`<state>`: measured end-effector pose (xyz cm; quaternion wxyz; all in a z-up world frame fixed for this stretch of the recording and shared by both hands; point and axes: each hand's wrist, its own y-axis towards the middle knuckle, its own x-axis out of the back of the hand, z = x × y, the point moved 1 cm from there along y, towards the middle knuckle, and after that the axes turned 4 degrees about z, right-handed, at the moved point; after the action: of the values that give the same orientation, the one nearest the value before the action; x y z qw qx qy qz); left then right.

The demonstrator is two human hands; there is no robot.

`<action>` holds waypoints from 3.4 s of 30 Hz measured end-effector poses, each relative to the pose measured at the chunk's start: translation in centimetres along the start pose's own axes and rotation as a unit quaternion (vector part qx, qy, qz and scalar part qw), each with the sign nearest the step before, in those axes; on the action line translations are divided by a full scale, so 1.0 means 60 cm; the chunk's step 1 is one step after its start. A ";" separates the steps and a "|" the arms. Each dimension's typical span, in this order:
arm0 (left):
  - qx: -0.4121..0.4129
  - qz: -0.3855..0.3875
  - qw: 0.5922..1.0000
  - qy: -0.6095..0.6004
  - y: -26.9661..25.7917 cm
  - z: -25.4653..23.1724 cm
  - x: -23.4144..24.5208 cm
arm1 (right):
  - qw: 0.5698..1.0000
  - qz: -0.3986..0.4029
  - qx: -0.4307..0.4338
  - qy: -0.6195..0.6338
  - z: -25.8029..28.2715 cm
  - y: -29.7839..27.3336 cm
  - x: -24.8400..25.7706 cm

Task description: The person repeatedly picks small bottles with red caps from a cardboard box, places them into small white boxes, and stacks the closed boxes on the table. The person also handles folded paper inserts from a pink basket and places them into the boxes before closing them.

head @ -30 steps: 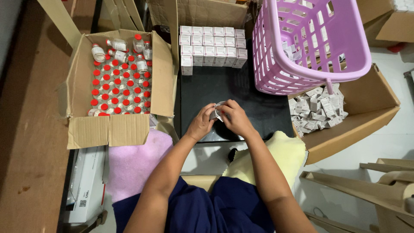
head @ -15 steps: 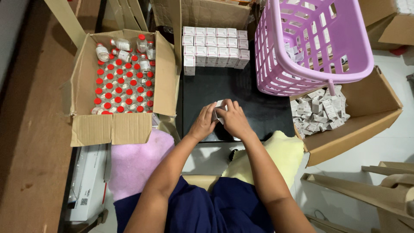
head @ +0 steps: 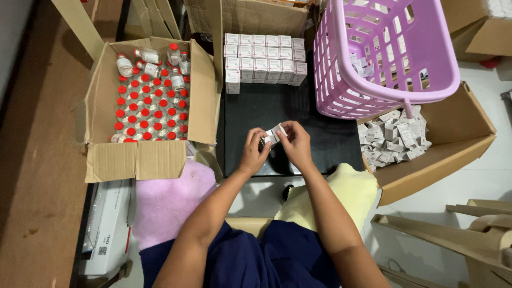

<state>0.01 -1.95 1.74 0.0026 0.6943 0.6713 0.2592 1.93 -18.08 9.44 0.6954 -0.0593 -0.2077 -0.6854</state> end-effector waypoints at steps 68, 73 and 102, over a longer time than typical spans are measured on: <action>-0.052 -0.148 0.878 0.452 0.259 0.142 0.024 | 0.966 0.129 0.053 -0.216 0.037 0.009 -0.003; -0.067 -0.208 0.919 0.329 0.260 0.014 0.000 | 0.966 0.109 0.075 -0.223 0.022 0.011 0.003; -0.415 0.046 0.890 0.182 0.095 -0.283 -0.122 | 0.863 0.069 -0.019 -0.499 -0.077 0.277 0.384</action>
<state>-0.61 -15.17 15.82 0.1563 0.6011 0.4582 0.6358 18.57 -40.26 17.13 0.5431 -0.4209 -0.5096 -0.5179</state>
